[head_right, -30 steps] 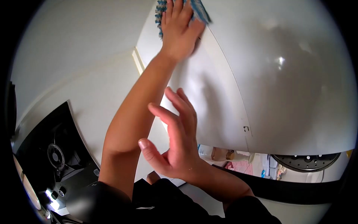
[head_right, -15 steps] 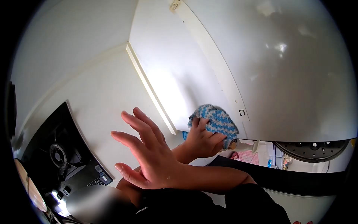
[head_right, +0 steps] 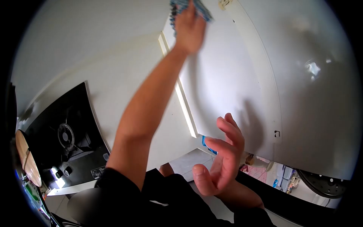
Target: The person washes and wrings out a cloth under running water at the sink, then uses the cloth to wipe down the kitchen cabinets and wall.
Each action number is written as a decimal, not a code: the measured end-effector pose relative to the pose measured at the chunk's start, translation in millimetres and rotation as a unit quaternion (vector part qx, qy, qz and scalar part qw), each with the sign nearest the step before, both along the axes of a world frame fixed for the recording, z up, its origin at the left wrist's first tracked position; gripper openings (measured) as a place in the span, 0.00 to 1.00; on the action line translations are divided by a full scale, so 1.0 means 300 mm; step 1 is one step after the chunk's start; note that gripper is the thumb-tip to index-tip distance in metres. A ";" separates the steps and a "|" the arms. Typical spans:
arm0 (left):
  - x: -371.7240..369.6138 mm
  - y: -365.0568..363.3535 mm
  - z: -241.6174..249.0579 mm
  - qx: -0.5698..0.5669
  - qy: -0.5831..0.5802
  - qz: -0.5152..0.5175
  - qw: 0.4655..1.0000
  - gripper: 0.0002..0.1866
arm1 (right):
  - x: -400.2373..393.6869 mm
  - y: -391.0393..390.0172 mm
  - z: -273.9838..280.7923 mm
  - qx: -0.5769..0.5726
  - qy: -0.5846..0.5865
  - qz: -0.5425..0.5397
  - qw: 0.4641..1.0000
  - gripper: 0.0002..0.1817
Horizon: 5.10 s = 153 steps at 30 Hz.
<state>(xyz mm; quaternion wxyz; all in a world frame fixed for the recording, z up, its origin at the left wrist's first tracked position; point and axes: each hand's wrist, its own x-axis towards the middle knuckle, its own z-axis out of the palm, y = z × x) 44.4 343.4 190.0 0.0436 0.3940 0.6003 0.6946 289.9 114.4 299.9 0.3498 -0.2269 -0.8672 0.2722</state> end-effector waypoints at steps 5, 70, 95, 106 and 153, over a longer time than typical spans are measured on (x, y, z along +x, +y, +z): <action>-0.083 0.081 -0.352 0.045 -0.045 -0.023 0.998 0.38 | 0.071 0.001 -0.015 -0.016 -0.041 -0.005 0.999 0.26; 0.582 -0.992 -0.609 -0.308 0.008 -0.214 0.927 0.20 | 0.145 -0.131 -0.613 -0.083 -0.083 -0.071 0.991 0.19; -0.077 -1.347 -0.507 -0.449 0.237 -0.004 0.862 0.28 | -1.018 0.485 -0.935 0.129 -0.414 -0.112 0.894 0.51; -0.099 -1.326 -0.508 -0.445 0.242 0.023 0.862 0.31 | -0.518 0.324 -0.911 0.096 -0.408 -0.037 0.907 0.46; -0.118 -1.296 -0.485 -0.443 0.261 0.058 0.856 0.29 | -1.623 -0.064 -0.883 0.163 0.071 0.231 0.957 0.05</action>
